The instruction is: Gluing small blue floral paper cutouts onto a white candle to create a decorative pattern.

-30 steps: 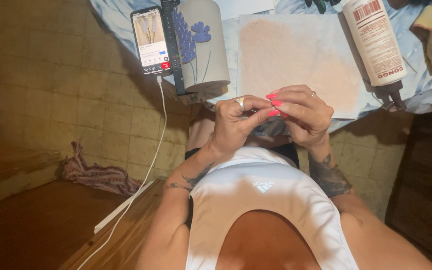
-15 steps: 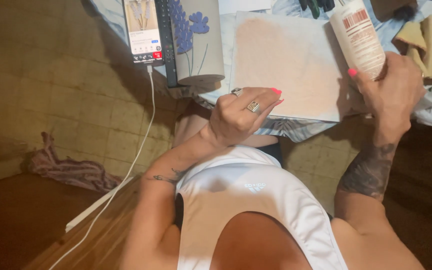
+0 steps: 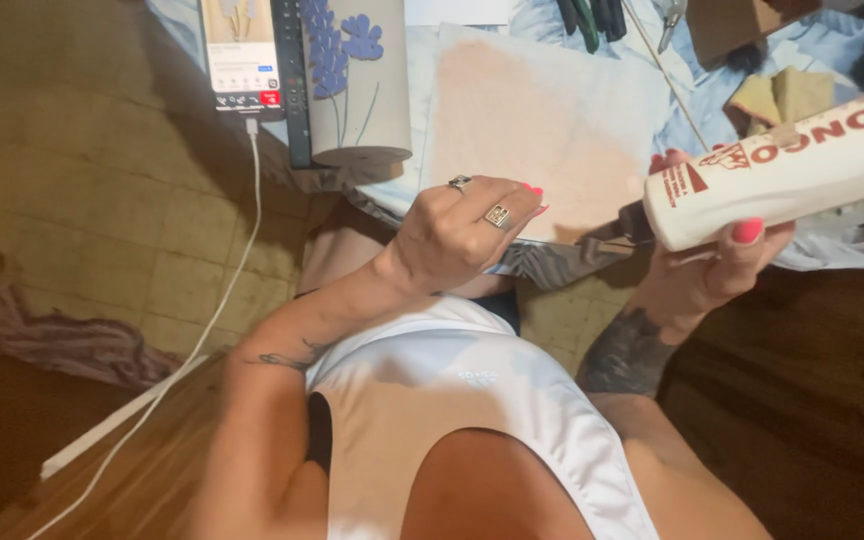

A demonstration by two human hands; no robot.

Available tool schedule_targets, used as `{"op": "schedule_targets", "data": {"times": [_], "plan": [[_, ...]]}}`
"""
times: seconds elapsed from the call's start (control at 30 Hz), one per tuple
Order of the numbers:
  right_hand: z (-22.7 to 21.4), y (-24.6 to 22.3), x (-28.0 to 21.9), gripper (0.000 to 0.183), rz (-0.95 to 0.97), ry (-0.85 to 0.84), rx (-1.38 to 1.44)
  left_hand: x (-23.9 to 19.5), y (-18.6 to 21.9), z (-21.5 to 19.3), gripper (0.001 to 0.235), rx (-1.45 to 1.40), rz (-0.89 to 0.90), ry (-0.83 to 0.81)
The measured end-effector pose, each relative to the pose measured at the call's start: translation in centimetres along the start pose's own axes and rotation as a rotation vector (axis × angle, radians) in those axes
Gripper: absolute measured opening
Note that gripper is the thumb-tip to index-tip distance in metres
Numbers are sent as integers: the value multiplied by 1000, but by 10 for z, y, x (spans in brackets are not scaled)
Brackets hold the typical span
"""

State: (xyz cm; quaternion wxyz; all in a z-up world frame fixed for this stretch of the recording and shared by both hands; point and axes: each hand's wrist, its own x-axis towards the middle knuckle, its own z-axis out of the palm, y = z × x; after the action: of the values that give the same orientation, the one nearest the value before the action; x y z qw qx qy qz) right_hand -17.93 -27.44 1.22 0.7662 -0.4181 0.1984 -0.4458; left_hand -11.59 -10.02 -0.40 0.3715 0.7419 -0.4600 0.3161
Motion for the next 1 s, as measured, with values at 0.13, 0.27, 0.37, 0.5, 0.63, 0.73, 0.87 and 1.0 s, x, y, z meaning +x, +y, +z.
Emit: {"op": "schedule_targets", "data": {"times": [0.13,0.27,0.37,0.5,0.63,0.73,0.87,1.0], "plan": [[-17,6,3,78,54,-200,42,1,2,-1,4,-9,-17,13],[-3,3,-8,84,160,-240,135,-1,3,0,6,13,-26,49],[-1,7,-13,92,135,-125,212,-3,4,-2,10,20,-40,71],[1,10,-17,88,73,-137,179,-6,3,-2,14,-8,-44,102],[-3,16,-15,86,-25,-183,106,-8,2,0,14,43,-22,123],[-3,17,-14,85,-4,-188,113,-9,1,1,21,96,-18,139],[-1,17,-16,87,-8,-139,124,-12,1,1,22,122,-24,113],[-5,18,-14,85,-17,-163,84,-13,1,2,22,166,-25,109]]}}
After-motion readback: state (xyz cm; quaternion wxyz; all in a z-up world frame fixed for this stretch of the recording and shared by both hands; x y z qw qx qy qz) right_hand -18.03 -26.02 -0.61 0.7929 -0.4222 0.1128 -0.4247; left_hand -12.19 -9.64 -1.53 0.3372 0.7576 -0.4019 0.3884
